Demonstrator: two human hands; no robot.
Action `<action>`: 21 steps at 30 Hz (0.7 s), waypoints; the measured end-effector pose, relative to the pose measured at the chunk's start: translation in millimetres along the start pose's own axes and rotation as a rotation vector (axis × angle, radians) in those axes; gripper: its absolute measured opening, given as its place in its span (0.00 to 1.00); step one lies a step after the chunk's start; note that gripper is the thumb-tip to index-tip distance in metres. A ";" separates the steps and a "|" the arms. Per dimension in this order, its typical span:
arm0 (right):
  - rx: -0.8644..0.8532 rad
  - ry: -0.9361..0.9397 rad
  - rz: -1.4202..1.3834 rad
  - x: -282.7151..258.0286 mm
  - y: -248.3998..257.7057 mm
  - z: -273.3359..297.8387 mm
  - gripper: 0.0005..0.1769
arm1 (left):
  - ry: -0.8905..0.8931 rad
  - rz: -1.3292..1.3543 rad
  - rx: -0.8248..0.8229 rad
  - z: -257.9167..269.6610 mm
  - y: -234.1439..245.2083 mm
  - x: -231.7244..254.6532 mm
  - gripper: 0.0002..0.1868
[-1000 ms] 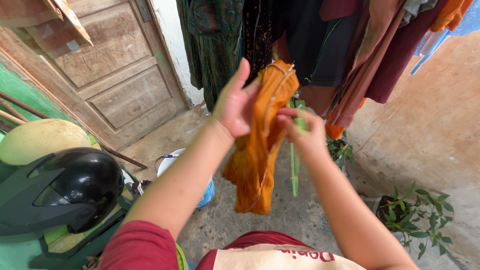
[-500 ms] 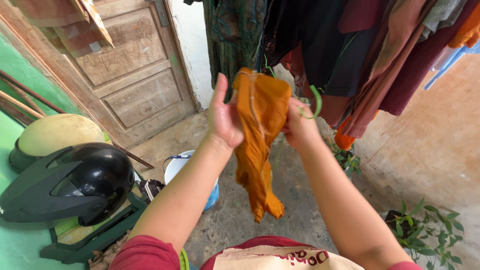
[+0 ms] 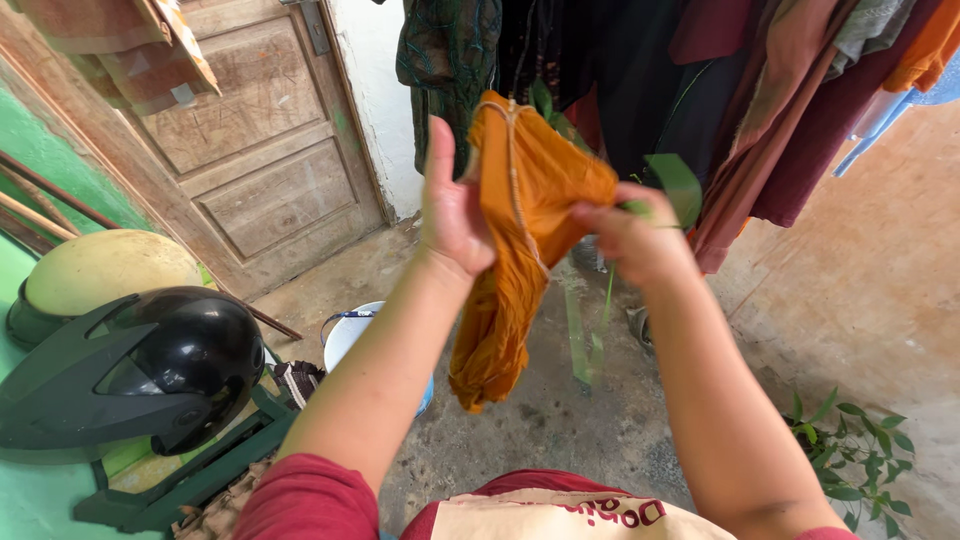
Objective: The person washes items of clothing in a bucket of water by hand, wrings them out, and attaches them to hangers before hanging them on a clothesline.
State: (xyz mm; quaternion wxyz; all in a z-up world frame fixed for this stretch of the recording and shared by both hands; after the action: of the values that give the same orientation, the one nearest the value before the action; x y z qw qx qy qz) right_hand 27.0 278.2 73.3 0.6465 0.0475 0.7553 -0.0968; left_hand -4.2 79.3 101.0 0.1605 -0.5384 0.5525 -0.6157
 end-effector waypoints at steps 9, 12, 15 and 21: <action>0.442 0.599 0.557 -80.6 66.6 14.3 0.15 | -0.723 -1.727 -0.018 32.1 53.2 42.0 0.34; 0.500 1.069 0.751 -100.9 65.8 21.0 0.17 | -0.998 -1.917 -0.002 41.9 55.5 41.6 0.25; 0.572 1.258 0.820 -104.5 63.6 25.8 0.16 | -1.100 -1.979 0.259 41.3 80.5 36.4 0.18; 0.554 1.211 0.652 -106.2 76.4 18.7 0.07 | -1.186 -1.805 0.807 50.3 158.4 28.3 0.32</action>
State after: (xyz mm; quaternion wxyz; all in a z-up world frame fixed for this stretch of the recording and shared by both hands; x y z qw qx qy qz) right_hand 77.0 354.5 168.8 0.0772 0.4758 0.8751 -0.0436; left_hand -35.3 -22.1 -30.0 0.0567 -0.8519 -0.4334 -0.2885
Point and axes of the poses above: each hand's wrist, its own z-axis away from the middle knuckle, its own y-axis out of the back of the hand, x = y × z, the point moved 4 cm from there along -z, towards the middle knuckle, and after that the axes turned 14 degrees about x, right-handed, at the moved point
